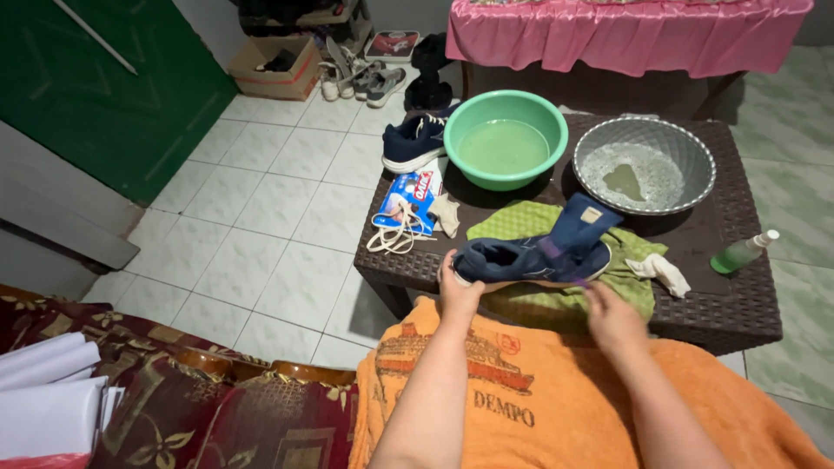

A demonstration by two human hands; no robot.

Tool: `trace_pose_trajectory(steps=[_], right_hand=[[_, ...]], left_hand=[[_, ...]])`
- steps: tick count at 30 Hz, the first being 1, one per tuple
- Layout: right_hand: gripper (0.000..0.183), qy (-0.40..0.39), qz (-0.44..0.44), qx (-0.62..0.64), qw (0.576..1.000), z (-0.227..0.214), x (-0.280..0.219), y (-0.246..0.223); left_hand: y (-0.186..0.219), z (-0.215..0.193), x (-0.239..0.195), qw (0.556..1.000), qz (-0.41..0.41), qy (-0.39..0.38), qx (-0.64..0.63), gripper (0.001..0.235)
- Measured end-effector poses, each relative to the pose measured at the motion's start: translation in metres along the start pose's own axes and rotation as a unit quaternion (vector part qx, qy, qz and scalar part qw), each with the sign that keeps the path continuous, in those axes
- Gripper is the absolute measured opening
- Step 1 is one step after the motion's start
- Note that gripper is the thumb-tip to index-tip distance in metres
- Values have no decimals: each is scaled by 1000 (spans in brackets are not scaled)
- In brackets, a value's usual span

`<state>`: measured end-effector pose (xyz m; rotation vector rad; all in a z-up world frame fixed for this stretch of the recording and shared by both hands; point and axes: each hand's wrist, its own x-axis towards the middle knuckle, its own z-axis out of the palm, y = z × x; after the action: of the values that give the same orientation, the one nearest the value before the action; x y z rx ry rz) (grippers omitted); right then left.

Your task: The person scrubs a blue sneaker with a purple toothbrush, focusing on the white sole and the upper fabric. They rotate the shoe to clean different areas, including the heel and toe, while holding it over a green cloth on a table.

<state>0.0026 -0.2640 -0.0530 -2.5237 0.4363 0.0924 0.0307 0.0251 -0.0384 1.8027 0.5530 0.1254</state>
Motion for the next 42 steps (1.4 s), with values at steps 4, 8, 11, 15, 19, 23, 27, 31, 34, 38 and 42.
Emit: trace_pose_trajectory(steps=[4,8,11,15,19,23,27,31,34,38,42], right_hand=[[41,-42,-9,-43,998,9,12,18],[39,8,22,-21,1000,-20,8,23],[35,33,-13,63,997,3,17,36],[33,73,-38,74,994,-24,17,12],[28,150,-107,47,982,-74,47,-11],[27,40,27,-146,988,-151,60,-105],[44,21,16,-323,946,-135,150,-81],[46,-54,98,-376,920,-130,185,-92],[46,-55,119,-363,923,-133,187,-89],[45,-37,125,-318,939,-143,175,-64],[37,79,-3,-101,992,-120,137,-5]], left_hand=[[-2,1,2,997,-23,-4,68,93],[7,1,-20,978,174,86,82,97],[28,11,-22,856,475,181,92,79],[53,26,-28,847,492,109,169,61],[76,33,-31,836,284,-118,455,54],[38,56,-21,837,411,-53,356,16],[51,48,-9,837,451,6,310,12],[52,51,5,867,420,1,270,15],[60,52,8,901,288,-111,306,19],[93,42,10,910,82,-271,304,32],[81,50,19,931,54,-268,243,41]])
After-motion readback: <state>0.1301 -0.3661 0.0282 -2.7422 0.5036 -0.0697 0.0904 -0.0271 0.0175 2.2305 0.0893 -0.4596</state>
